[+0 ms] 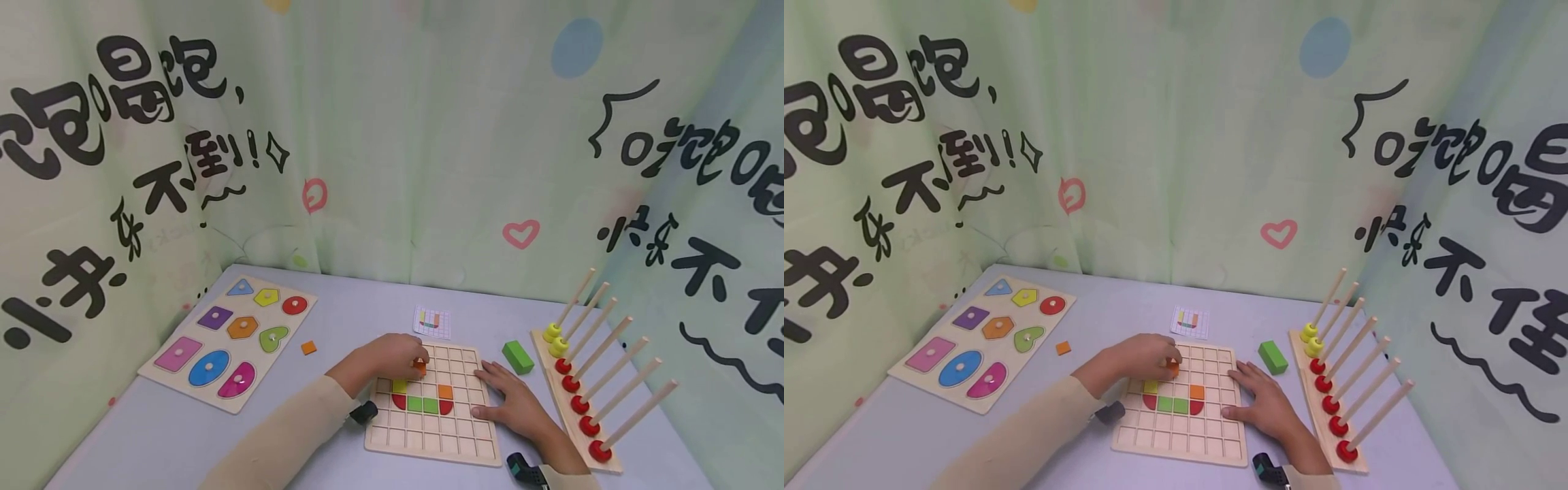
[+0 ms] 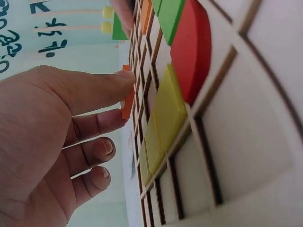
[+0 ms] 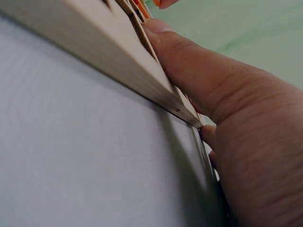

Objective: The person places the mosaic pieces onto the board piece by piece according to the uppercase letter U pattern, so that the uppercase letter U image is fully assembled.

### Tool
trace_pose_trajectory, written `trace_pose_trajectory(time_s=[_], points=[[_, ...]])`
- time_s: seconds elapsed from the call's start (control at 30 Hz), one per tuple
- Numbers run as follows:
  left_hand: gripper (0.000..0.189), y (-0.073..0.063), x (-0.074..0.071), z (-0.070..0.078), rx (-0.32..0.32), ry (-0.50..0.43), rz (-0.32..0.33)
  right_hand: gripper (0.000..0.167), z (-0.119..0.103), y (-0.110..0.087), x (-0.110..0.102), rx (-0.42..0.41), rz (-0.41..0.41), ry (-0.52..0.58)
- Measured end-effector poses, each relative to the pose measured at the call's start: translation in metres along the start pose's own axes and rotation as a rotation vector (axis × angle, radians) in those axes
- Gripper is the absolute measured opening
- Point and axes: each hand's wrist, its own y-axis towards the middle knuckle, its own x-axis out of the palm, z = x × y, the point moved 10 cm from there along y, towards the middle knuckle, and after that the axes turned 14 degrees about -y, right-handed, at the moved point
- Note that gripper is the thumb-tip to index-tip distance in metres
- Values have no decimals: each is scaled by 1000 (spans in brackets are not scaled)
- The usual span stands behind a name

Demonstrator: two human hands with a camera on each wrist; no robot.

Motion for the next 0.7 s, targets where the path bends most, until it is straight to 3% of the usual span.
trace_pose_trajectory(time_s=[0.4,0.7], points=[[21,17,18,15,28,-11,-54,90,4,1,5,32,-19,38],[23,30,19,22,65,-4,-42,90,2,0,1,28,-14,21]])
